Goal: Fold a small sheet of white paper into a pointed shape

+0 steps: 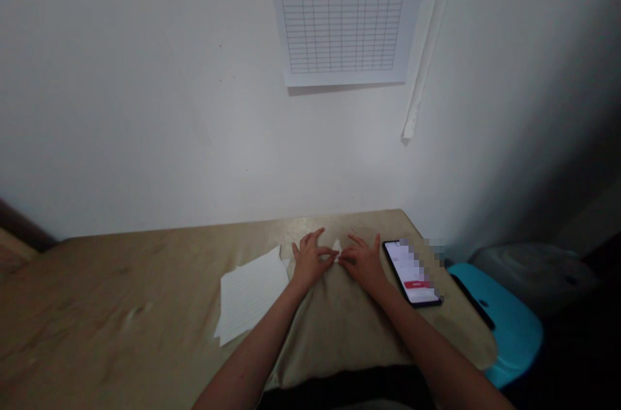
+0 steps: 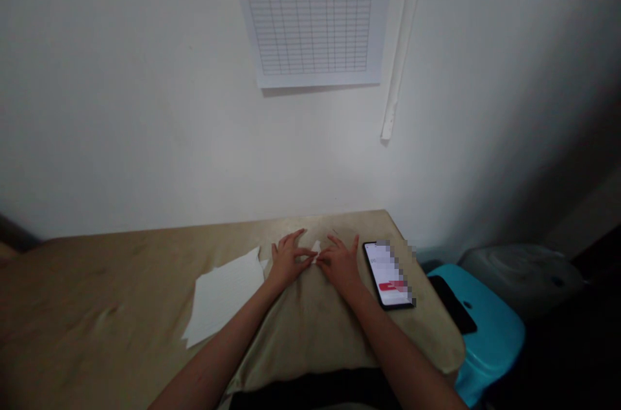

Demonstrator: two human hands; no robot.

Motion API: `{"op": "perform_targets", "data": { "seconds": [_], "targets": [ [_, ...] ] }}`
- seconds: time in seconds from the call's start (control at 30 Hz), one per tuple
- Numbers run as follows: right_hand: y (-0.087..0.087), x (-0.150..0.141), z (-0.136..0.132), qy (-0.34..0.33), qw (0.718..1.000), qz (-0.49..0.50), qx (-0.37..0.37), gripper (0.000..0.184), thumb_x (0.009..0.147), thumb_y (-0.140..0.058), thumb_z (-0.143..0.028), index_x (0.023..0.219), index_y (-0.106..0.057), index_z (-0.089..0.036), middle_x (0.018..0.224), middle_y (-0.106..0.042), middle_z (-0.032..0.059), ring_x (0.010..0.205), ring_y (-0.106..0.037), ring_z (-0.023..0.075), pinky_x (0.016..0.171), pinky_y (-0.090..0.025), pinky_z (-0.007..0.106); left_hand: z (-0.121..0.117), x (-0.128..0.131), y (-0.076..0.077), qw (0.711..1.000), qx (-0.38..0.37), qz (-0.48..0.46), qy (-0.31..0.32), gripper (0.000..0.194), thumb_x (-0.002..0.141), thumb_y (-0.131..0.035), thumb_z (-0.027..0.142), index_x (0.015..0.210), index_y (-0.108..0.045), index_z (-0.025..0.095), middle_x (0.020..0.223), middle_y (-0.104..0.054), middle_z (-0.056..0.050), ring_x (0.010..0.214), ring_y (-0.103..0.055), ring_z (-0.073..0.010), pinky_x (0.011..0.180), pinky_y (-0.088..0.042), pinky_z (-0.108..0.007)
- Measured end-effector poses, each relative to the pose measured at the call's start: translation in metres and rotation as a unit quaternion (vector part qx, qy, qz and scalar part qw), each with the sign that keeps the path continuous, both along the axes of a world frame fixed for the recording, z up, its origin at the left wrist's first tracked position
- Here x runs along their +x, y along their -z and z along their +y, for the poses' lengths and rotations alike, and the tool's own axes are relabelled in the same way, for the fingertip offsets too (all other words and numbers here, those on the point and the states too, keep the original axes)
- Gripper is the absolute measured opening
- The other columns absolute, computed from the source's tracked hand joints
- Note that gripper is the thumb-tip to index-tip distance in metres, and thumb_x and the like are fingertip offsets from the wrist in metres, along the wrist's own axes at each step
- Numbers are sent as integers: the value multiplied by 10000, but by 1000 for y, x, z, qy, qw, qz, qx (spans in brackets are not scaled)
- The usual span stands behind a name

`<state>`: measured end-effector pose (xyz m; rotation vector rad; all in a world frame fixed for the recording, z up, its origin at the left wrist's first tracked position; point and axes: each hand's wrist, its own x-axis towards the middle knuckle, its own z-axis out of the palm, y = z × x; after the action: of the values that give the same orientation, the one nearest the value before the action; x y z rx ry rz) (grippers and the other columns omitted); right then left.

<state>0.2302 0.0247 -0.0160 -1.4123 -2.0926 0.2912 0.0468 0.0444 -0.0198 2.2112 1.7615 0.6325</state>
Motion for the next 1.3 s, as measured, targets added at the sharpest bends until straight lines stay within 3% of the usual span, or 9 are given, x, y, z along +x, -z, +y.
{"op": "perform_targets", "data": {
  "seconds": [0.47, 0.8, 0.97, 1.3],
  "targets": [
    [2, -1, 2, 16, 1000, -19, 10, 238, 947, -553, -272, 884, -776, -332, 998, -773, 29, 1313, -516, 308, 1097, 131, 762, 0, 2, 0, 1000, 4, 8, -14, 115, 850, -704, 432, 897, -781, 361, 1567, -425, 45, 1445, -301, -343, 1152, -100, -741],
    [8, 0, 2, 43, 998, -31, 25, 197, 946, -588, -326, 909, -780, -350, 1003, -762, 16, 1301, -495, 303, 1100, 68, 772, 2, 1, 0, 999, 12, 39, -2, 328, 848, -710, 449, 1174, -681, 481, 1588, -392, 43, 1440, -315, -331, 1123, -149, -769],
    [9, -1, 3, 51, 998, -39, 8, 163, 933, -621, -338, 921, -780, -372, 1036, -746, 15, 1288, -485, 309, 1098, 46, 779, 1, 0, 0, 997, 2, 78, 15, 224, 888, -648, 495, 1098, -722, 522, 1618, -336, 64, 1469, -268, -362, 1122, -120, -778],
    [7, -1, 5, 59, 997, -50, -21, 149, 922, -637, -366, 922, -785, -357, 1072, -724, 33, 1264, -469, 309, 1109, 31, 752, 4, -7, 2, 993, -15, 120, 15, 371, 901, -554, 614, 1269, -585, 586, 1677, -185, 68, 1515, -162, -431, 1089, -31, -820]
  ]
}}
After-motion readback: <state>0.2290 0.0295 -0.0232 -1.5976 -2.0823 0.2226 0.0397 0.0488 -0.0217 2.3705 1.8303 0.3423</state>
